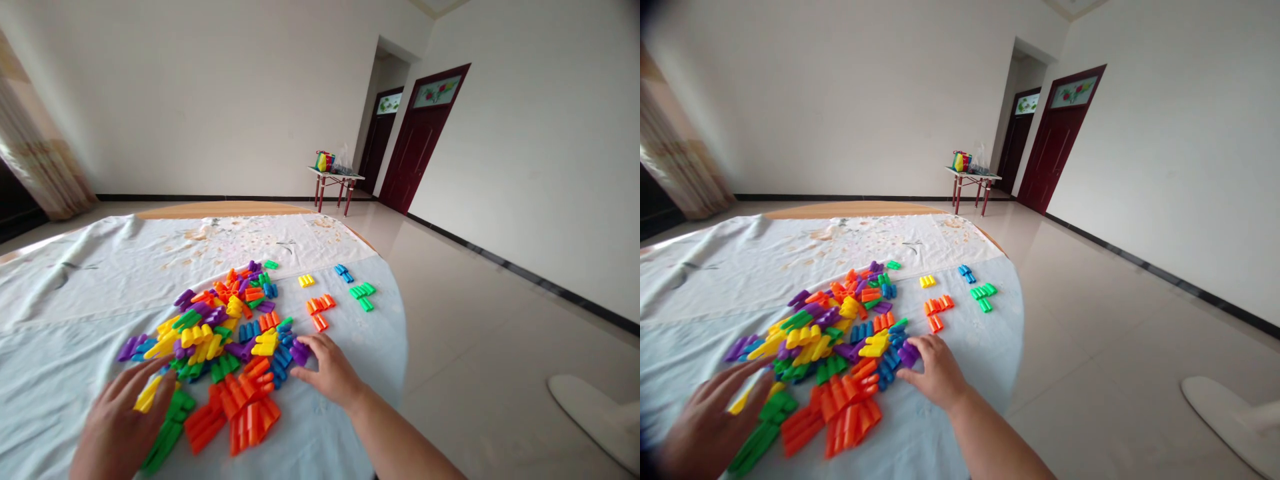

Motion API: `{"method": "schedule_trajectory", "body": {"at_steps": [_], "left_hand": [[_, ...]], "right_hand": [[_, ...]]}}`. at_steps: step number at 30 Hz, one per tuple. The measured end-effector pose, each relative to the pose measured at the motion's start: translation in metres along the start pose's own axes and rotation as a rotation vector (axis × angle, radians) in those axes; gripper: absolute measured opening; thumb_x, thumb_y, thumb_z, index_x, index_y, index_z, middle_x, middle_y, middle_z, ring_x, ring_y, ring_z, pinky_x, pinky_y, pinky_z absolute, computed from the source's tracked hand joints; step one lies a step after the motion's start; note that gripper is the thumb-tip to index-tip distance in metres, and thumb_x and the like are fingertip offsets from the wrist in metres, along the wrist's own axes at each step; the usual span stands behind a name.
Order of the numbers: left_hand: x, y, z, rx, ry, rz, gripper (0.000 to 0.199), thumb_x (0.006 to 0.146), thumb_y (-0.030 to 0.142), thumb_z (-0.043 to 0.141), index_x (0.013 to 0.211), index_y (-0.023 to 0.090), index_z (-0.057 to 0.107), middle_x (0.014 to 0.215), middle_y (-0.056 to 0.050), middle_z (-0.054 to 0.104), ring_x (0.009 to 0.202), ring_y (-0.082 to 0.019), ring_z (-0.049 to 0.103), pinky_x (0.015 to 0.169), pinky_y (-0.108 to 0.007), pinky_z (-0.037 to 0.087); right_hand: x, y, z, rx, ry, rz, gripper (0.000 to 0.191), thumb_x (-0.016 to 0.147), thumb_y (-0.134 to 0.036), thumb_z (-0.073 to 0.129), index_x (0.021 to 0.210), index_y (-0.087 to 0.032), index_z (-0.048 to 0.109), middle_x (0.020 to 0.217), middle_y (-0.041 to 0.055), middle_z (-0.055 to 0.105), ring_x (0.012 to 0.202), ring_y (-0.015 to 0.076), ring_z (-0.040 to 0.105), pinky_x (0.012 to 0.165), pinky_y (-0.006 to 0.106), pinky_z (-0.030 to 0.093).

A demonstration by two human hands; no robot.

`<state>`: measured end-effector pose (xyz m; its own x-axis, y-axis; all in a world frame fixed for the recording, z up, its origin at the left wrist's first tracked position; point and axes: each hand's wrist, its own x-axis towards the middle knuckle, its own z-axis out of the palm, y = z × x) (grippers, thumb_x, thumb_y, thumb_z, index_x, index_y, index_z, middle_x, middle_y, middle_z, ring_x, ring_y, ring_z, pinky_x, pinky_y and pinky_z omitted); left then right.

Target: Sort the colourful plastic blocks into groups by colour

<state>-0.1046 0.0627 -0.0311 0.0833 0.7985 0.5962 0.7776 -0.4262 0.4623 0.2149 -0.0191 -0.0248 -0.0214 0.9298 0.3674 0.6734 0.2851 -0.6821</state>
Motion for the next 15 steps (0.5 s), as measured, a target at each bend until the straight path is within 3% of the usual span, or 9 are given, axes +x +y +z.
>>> {"method": "schedule_trajectory", "body": {"at_steps": [4, 8, 11, 15], "left_hand": [[-0.007, 0.042, 0.010, 0.044, -0.207, 0.311, 0.042, 0.073, 0.053, 0.053, 0.110, 0.035, 0.063, 0.116, -0.004, 0.064, 0.106, -0.027, 0.057, 0.090, -0.042, 0.044], [-0.020, 0.056, 0.020, 0.128, -0.396, 0.543, 0.060, 0.068, 0.057, 0.059, 0.126, 0.042, 0.050, 0.129, 0.000, 0.057, 0.114, -0.026, 0.053, 0.093, -0.039, 0.045], [-0.025, 0.053, 0.027, 0.159, -0.462, 0.579, 0.063, 0.069, 0.058, 0.058, 0.129, 0.045, 0.044, 0.127, 0.002, 0.058, 0.110, -0.023, 0.056, 0.092, -0.036, 0.045], [-0.025, 0.044, 0.033, 0.238, -0.491, 0.471, 0.056, 0.073, 0.058, 0.053, 0.128, 0.047, 0.045, 0.127, 0.003, 0.058, 0.111, -0.025, 0.055, 0.093, -0.040, 0.045]], "right_hand": [[0.003, 0.003, 0.002, -0.003, 0.016, -0.016, 0.044, 0.073, -0.024, 0.072, 0.114, -0.021, 0.059, 0.107, 0.0076, 0.064, 0.102, 0.0224, 0.057, 0.092, 0.037, 0.046], [0.005, 0.011, -0.001, 0.056, 0.127, 0.041, 0.046, 0.072, -0.029, 0.073, 0.115, -0.020, 0.059, 0.109, 0.0080, 0.063, 0.102, 0.0222, 0.058, 0.090, 0.036, 0.047], [0.006, 0.018, -0.007, 0.080, 0.225, 0.074, 0.046, 0.072, -0.029, 0.073, 0.115, -0.019, 0.058, 0.108, 0.0088, 0.063, 0.095, 0.0210, 0.060, 0.079, 0.032, 0.051], [0.007, 0.025, -0.018, 0.060, 0.305, 0.088, 0.044, 0.074, -0.029, 0.071, 0.114, -0.020, 0.058, 0.105, 0.0087, 0.062, 0.091, 0.0196, 0.060, 0.072, 0.030, 0.051]]}}
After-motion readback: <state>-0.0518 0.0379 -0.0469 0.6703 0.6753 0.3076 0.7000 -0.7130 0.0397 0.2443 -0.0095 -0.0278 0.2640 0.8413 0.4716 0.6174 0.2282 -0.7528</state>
